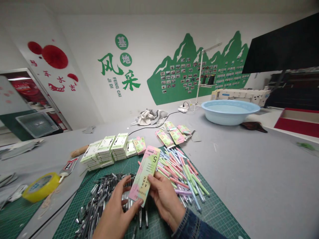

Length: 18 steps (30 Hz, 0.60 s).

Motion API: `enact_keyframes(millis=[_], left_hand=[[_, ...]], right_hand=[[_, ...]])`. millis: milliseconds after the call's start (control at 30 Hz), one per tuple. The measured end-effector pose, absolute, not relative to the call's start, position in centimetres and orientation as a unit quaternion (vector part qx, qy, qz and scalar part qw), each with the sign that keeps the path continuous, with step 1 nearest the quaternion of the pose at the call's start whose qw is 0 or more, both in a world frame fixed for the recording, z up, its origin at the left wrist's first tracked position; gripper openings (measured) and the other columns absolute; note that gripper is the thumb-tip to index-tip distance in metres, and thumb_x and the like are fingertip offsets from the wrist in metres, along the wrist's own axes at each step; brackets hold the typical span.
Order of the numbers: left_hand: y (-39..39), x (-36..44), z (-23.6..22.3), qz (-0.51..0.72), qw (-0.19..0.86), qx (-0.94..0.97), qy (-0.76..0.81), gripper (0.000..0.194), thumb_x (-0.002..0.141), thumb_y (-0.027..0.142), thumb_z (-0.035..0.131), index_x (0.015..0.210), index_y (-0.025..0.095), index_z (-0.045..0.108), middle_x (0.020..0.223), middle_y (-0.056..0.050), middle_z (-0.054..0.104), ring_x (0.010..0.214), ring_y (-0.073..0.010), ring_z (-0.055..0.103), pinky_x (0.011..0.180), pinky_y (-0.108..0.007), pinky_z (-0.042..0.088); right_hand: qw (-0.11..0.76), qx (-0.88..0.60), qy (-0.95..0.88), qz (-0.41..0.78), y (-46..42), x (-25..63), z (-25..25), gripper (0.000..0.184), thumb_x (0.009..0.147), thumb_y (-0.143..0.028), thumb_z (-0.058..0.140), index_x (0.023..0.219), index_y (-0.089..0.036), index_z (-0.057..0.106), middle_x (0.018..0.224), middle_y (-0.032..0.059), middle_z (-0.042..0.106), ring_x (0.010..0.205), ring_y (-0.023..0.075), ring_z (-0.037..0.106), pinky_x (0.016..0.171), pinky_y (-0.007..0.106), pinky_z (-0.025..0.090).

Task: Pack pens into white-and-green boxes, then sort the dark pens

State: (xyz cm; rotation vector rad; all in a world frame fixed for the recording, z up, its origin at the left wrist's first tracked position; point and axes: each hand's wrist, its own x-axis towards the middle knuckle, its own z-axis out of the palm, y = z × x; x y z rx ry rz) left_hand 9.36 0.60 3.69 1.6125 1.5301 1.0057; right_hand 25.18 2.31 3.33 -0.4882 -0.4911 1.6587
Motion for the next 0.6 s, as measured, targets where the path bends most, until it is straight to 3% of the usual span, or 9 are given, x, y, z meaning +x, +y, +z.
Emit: enact_keyframes(millis=[67, 167, 333, 467, 600], left_hand=[[0.0, 9.8, 3.8, 0.349, 0.237, 0.677, 0.603, 0.071, 0.066, 0.043, 0.071, 0.132, 0.029, 0.046, 0.140, -0.008, 0.049, 0.124, -0.0314, 0.049, 0.099, -0.043, 0.044], [-0.3, 10.6, 4.5, 0.280, 0.168, 0.731, 0.599, 0.066, 0.073, 0.038, 0.064, 0.135, 0.029, 0.045, 0.141, -0.007, 0.048, 0.128, -0.0303, 0.046, 0.106, -0.042, 0.036], [5.1, 11.0, 8.3, 0.159, 0.146, 0.776, 0.592, 0.068, 0.078, 0.037, 0.056, 0.141, 0.028, 0.033, 0.128, -0.009, 0.061, 0.111, -0.0301, 0.060, 0.090, -0.037, 0.044], [13.4, 11.7, 10.1, 0.088, 0.010, 0.738, 0.669, 0.059, 0.082, 0.045, 0.047, 0.136, 0.020, 0.041, 0.113, -0.016, 0.068, 0.102, -0.0340, 0.064, 0.081, -0.037, 0.044], [19.7, 13.6, 8.6, 0.069, -0.014, 0.721, 0.689, 0.049, 0.083, 0.040, 0.046, 0.122, 0.011, 0.052, 0.105, -0.022, 0.069, 0.098, -0.0354, 0.065, 0.078, -0.038, 0.045]], right_hand=[[0.639, -0.210, -0.200, 0.712, 2.2, 25.0, 3.4, 0.031, 0.066, -0.032, 0.079, 0.090, -0.014, 0.069, 0.086, 0.0077, 0.073, 0.085, 0.0238, 0.068, 0.078, 0.038, 0.053], [0.648, -0.206, -0.198, 0.705, 1.9, 24.8, 3.6, 0.031, 0.070, -0.032, 0.077, 0.093, -0.014, 0.069, 0.089, 0.0084, 0.072, 0.085, 0.0226, 0.068, 0.078, 0.035, 0.053], [0.648, -0.267, -0.230, 0.675, 1.9, 26.0, 3.2, 0.038, 0.074, -0.035, 0.074, 0.106, -0.016, 0.066, 0.103, 0.0096, 0.070, 0.096, 0.0210, 0.066, 0.086, 0.034, 0.050], [0.675, -0.353, -0.287, 0.580, 2.3, 27.3, 2.3, 0.031, 0.070, -0.027, 0.074, 0.098, -0.016, 0.066, 0.099, 0.0100, 0.071, 0.100, 0.0235, 0.064, 0.092, 0.038, 0.047], [0.683, -0.379, -0.348, 0.518, 2.2, 27.5, 1.8, 0.019, 0.076, -0.020, 0.062, 0.094, -0.016, 0.065, 0.093, 0.0094, 0.070, 0.093, 0.0237, 0.065, 0.090, 0.041, 0.048]])
